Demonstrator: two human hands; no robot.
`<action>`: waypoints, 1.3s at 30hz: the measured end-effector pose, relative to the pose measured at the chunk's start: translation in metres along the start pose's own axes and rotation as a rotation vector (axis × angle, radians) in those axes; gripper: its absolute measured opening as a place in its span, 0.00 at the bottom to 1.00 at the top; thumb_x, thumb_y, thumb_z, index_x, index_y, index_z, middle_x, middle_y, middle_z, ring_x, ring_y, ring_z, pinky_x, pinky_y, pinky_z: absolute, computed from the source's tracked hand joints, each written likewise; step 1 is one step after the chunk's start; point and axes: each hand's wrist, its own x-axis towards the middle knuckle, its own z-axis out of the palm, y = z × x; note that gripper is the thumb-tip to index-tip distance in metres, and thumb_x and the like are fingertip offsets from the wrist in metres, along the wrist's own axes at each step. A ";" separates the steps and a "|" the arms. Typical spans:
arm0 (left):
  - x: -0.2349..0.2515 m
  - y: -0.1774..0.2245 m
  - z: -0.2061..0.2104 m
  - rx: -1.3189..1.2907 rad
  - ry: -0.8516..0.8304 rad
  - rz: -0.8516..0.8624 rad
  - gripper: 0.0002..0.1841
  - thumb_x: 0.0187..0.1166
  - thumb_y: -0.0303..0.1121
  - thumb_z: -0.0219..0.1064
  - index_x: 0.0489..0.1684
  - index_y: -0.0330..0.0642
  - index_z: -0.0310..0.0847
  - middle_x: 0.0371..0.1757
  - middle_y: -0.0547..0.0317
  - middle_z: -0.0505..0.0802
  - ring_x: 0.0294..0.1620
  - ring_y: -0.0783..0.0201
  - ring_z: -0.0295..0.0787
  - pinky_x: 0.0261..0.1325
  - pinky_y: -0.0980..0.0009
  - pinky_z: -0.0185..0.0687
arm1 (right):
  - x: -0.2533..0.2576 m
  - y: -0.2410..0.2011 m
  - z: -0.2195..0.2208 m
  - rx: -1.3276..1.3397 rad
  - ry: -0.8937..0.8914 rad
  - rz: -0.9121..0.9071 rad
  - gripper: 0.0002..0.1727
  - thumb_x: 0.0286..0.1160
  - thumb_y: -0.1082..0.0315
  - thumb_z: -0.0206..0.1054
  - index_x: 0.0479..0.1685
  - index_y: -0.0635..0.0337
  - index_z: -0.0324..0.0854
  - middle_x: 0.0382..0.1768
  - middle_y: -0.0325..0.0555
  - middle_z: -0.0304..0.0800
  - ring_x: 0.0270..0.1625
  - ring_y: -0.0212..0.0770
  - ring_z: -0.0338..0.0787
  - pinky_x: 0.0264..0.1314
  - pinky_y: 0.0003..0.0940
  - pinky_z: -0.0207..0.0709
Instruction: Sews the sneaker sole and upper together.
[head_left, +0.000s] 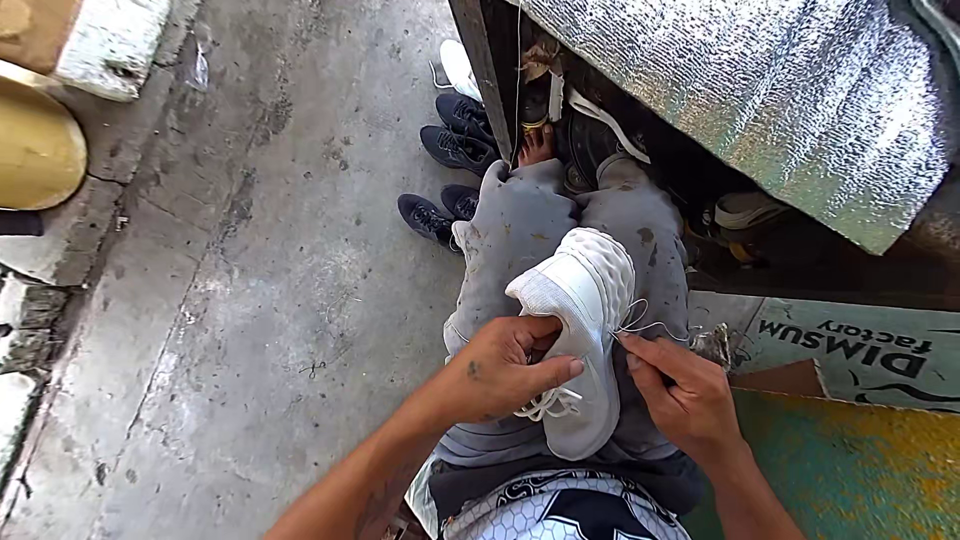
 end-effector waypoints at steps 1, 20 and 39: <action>0.000 0.000 0.000 -0.001 0.001 0.001 0.08 0.79 0.29 0.72 0.50 0.38 0.87 0.43 0.65 0.97 0.44 0.76 0.93 0.51 0.77 0.90 | 0.000 0.000 0.000 -0.001 -0.003 0.004 0.15 0.87 0.65 0.60 0.58 0.58 0.93 0.34 0.43 0.92 0.35 0.24 0.86 0.41 0.18 0.80; 0.008 0.002 0.000 0.236 -0.122 0.141 0.14 0.89 0.33 0.59 0.58 0.31 0.83 0.38 0.55 0.90 0.35 0.75 0.84 0.42 0.76 0.81 | 0.078 -0.041 -0.015 -0.625 -0.432 -0.055 0.16 0.78 0.59 0.57 0.31 0.59 0.82 0.17 0.47 0.81 0.18 0.50 0.86 0.15 0.49 0.74; -0.030 0.003 -0.018 1.032 0.527 0.275 0.09 0.84 0.38 0.64 0.44 0.46 0.90 0.34 0.57 0.95 0.36 0.56 0.94 0.39 0.51 0.86 | 0.070 0.016 -0.086 -0.359 -0.311 -0.239 0.14 0.83 0.64 0.66 0.39 0.71 0.84 0.35 0.59 0.88 0.41 0.39 0.88 0.47 0.30 0.84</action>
